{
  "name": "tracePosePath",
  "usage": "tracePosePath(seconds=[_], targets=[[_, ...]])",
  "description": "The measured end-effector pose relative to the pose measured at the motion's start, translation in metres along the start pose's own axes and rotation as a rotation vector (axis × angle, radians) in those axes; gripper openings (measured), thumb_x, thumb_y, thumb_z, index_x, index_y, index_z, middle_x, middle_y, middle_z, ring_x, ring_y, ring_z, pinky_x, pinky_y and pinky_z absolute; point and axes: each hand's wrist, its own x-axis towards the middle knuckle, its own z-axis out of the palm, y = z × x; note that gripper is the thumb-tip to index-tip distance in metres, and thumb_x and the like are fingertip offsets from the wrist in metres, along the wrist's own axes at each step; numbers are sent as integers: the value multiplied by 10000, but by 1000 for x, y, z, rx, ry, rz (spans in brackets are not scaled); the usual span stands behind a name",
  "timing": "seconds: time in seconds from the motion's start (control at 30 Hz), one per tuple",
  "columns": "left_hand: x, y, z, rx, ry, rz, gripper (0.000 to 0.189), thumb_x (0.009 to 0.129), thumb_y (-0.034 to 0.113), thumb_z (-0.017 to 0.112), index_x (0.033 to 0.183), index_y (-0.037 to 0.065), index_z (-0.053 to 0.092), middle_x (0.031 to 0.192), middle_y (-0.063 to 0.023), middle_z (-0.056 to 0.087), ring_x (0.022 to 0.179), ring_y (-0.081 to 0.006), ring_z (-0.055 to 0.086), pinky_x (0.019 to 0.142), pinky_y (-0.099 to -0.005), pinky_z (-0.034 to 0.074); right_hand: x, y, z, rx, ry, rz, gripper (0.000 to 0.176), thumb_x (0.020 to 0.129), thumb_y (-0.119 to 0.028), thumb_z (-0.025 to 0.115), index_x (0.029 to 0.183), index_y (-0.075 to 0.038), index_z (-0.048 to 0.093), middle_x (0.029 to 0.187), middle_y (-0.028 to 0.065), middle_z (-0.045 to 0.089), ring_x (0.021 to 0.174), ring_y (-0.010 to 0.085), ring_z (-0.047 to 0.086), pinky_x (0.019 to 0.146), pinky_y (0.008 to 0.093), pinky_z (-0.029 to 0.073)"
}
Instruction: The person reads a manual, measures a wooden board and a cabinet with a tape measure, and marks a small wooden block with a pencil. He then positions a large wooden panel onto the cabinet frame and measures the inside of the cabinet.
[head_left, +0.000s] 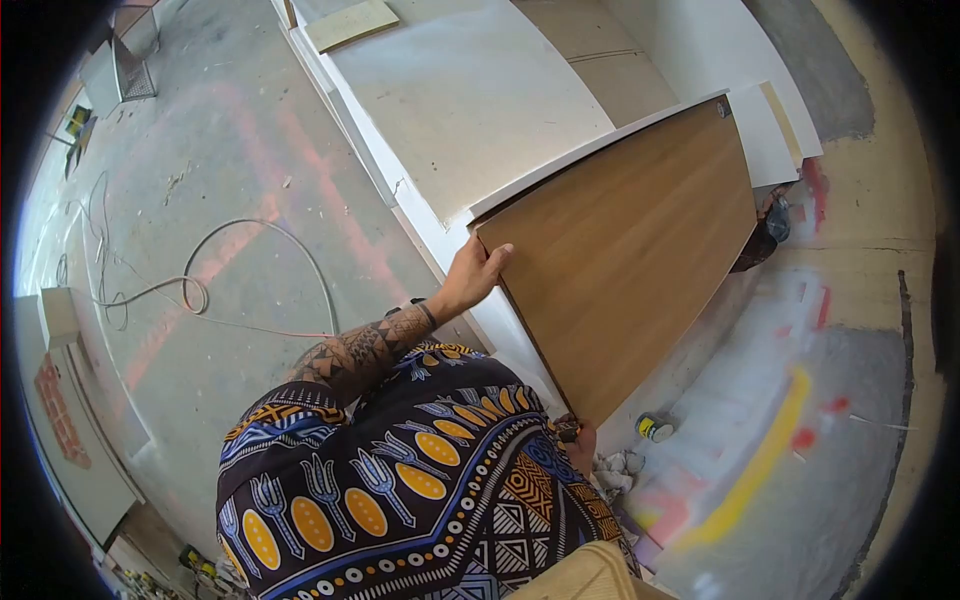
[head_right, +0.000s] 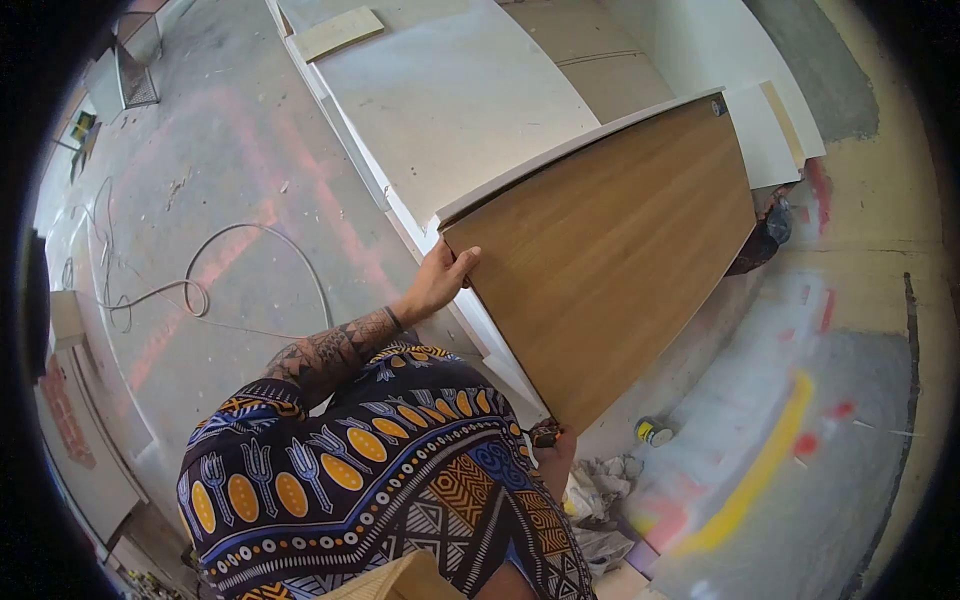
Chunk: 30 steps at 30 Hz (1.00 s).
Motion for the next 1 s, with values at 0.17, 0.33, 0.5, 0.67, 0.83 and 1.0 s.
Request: tracePosePath(seconds=[0.17,0.33,0.5,0.67,0.83,1.0], targets=[[-2,10,-25,-91,-86,-110,302,1104,275,564,1074,-25,558,784,-76,667,635,-156,635,606,-312,527,-14,7,5,-68,16,-65,145,1006,-115,596,992,26,623,894,101,670,803,223,645,803,361,558],[-20,5,-22,-277,137,-151,316,1099,223,595,1244,-54,636,906,-95,726,724,-145,690,664,-289,578,2,25,-18,-237,-273,-383,391,868,-52,748,1204,39,570,1092,93,640,968,182,617,891,301,501],[-5,-3,-40,-233,135,-203,330,1077,236,637,1176,-76,669,948,-108,753,738,-171,725,720,-307,629,1,29,-5,-92,-173,-350,297,928,-37,656,1207,16,571,989,76,622,877,181,602,815,311,516],[11,24,-48,236,-11,-195,419,1039,311,678,873,-74,689,750,-101,727,672,-143,716,603,-304,602,23,26,-5,314,106,-113,143,1008,-154,530,1076,-37,576,858,113,624,709,250,633,624,409,572],[14,24,-47,186,-53,-184,418,1048,336,665,885,-49,680,744,-79,690,634,-130,676,574,-294,592,20,37,-5,403,194,-160,169,1019,-172,554,1087,-18,574,880,120,630,719,244,633,621,400,569],[18,11,-43,107,-135,-228,404,1052,363,671,951,-28,672,754,-51,641,624,-120,638,583,-290,595,37,47,-10,339,144,-202,197,1042,-220,532,1034,-33,591,825,99,635,679,235,633,586,397,561]])
